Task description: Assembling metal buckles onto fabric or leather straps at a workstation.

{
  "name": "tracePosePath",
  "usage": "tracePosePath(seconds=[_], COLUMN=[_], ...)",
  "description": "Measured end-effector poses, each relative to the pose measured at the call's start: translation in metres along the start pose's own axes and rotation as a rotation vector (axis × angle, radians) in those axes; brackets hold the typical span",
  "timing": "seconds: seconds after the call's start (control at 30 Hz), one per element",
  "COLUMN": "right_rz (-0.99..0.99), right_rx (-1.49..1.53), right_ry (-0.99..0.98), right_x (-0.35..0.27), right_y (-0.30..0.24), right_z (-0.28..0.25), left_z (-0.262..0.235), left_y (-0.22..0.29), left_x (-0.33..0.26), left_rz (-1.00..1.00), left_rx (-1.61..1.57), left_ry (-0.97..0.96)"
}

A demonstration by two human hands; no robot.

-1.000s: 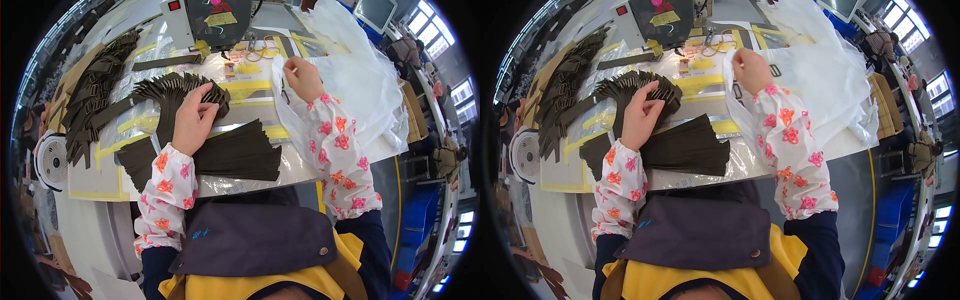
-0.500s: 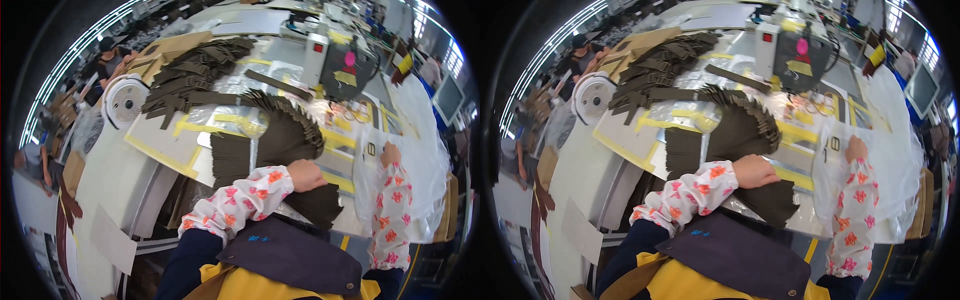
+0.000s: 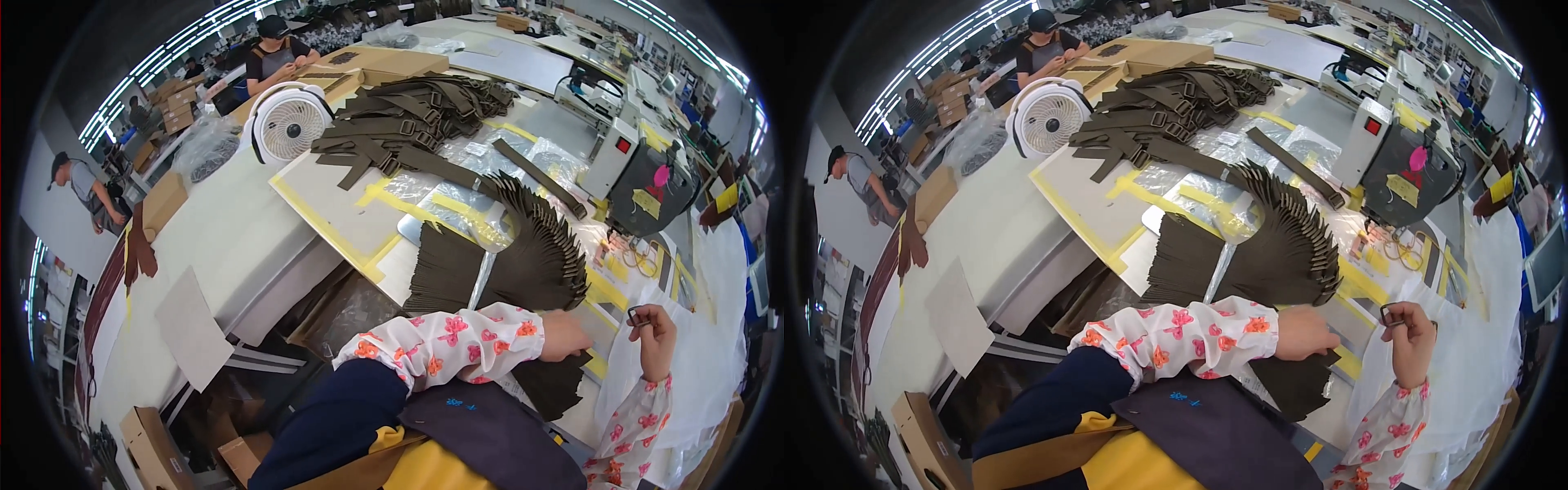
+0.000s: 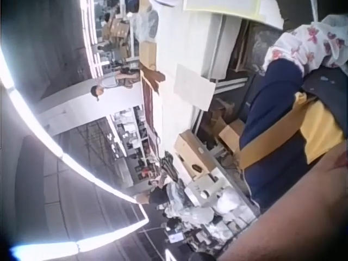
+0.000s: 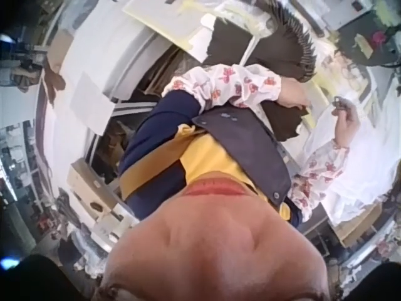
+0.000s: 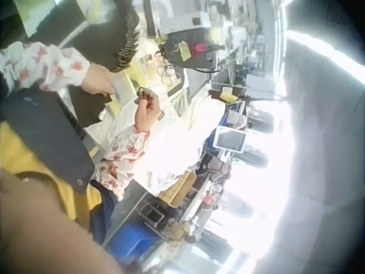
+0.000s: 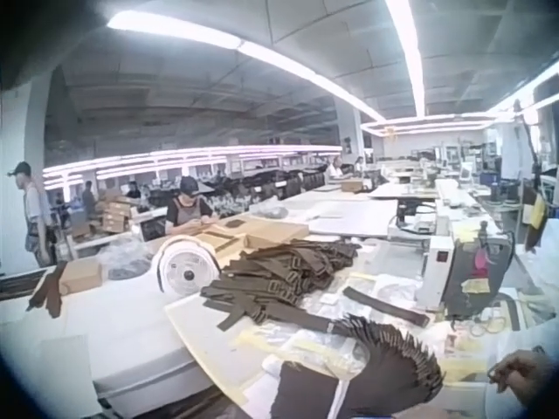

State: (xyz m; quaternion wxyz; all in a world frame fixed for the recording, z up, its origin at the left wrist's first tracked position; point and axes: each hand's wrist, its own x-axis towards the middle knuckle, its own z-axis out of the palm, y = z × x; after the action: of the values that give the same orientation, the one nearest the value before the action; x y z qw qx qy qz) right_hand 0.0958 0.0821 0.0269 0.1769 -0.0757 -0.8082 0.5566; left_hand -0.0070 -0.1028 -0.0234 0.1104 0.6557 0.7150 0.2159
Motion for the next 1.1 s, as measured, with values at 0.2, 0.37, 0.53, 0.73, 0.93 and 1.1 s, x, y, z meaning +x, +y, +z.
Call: tracePosePath(seconds=[0.2, 0.37, 0.53, 0.73, 0.93, 1.1], right_rz=[0.064, 0.134, 0.113, 0.261, 0.225, 0.148], right_rx=[0.583, 0.405, 0.594, 0.594, 0.435, 0.272], right_ry=[0.046, 0.118, 0.082, 0.025, -0.085, -0.013], right_x=[-0.024, -0.025, -0.007, -0.017, -0.019, -0.016], right_y=[0.015, 0.016, -0.015, -0.010, -0.003, -0.005], right_z=[0.047, 0.053, 0.066, 0.077, 0.093, 0.087], left_z=[-0.007, -0.025, -0.034, -0.023, -0.023, -0.036], left_y=[-0.005, -0.006, -0.003, 0.000, 0.003, -0.004], left_x=[-0.013, -0.015, -0.026, -0.015, -0.027, -0.029], left_rz=[-0.128, -0.045, -0.191, -0.114, -0.113, 0.043], left_rx=[-0.486, -0.528, -0.567, -0.478, -0.621, -0.294], left_ry=[0.590, 0.635, 0.619, 0.661, 0.614, 0.636])
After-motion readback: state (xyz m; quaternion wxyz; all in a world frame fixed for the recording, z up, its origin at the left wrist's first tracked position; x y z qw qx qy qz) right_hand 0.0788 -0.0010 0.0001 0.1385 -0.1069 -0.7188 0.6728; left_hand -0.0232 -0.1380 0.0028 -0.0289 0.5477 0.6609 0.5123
